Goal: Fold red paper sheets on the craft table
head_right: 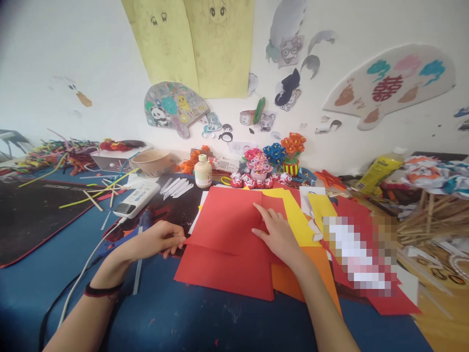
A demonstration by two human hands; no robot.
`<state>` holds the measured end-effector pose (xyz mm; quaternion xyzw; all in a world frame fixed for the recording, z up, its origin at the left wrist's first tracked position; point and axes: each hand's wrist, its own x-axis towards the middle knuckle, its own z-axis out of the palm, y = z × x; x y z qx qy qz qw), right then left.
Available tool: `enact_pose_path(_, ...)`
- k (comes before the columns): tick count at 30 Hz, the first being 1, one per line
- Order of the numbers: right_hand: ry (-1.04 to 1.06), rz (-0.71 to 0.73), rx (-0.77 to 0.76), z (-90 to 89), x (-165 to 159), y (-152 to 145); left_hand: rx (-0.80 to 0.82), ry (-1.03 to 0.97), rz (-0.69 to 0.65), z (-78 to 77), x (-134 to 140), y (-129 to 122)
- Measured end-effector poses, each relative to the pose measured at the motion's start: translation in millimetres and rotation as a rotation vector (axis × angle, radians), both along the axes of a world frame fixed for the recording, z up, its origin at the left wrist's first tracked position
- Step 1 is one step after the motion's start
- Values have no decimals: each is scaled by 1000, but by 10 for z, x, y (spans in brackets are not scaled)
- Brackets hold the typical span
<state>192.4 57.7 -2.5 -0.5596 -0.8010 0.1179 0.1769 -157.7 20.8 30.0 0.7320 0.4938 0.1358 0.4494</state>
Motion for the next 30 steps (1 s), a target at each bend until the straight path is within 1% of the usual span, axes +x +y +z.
enact_pose_path(7, 24, 11, -7, -27, 23, 12, 83, 51, 0, -2, -1, 0)
enact_pose_path(11, 22, 15, -1, -38, 30, 18, 89, 64, 8, -15, -8, 6)
enact_pose_path(14, 23, 16, 5, -49, 32, 22, 71, 34, 41, -27, -16, 4)
enact_pose_path(17, 27, 16, 15, -67, 34, 25, 13, -24, 89, -26, -34, -1)
enact_pose_path(21, 20, 12, 13, -80, 35, 27, -35, -70, 107, -1, -59, -7)
enact_pose_path(24, 16, 6, 11, -84, 37, 31, -36, -79, 105, 19, -63, -11)
enact_pose_path(30, 20, 19, 19, -108, 47, 46, -66, -112, 56, 19, -56, -16)
